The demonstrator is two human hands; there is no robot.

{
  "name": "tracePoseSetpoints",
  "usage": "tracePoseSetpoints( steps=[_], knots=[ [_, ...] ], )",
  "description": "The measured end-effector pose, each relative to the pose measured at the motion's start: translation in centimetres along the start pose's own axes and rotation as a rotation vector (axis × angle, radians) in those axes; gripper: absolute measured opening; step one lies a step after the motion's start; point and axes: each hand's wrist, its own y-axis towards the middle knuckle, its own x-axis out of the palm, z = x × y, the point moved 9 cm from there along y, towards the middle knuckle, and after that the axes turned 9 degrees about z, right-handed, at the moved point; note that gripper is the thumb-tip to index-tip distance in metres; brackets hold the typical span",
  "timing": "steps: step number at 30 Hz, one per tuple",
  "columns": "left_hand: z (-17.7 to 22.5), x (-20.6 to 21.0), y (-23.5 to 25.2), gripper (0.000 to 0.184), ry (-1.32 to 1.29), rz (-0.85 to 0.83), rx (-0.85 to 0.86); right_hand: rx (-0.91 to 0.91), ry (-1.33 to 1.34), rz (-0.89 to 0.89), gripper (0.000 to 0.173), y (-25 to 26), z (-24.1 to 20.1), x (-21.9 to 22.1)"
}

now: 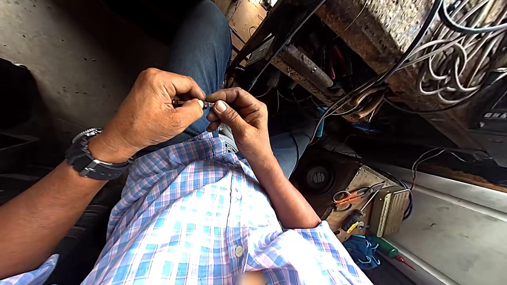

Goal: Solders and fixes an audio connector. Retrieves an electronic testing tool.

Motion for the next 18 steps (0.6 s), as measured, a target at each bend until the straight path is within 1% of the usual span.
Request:
tracePoseSetpoints(
  steps=[4,7,12,15,18],
  knots=[
    [-0.1,0.3,0.0,0.011,-0.068,-0.017,-0.051,-0.11,-0.092,0.041,0.015,0.0,-0.8,-0.2],
    [0.0,0.7,-0.2,0.012,-0.083,-0.084,-0.091,-0.172,-0.145,0.034,0.015,0.2,-1.1,-0.3],
    [0.2,0.7,-0.4,0.011,-0.101,-0.159,-0.129,-0.171,-0.147,-0.049,0.014,0.5,-1.2,-0.1],
    [0.1,0.7,-0.5,0.009,-0.229,-0.183,-0.17,-0.166,-0.104,-0.086,0.014,0.5,-1.3,0.0],
    [0.4,0.3,-0.8,0.013,-0.306,-0.189,-0.166,-0.141,-0.077,-0.135,0.023,0.5,-1.9,0.1]
  ],
)
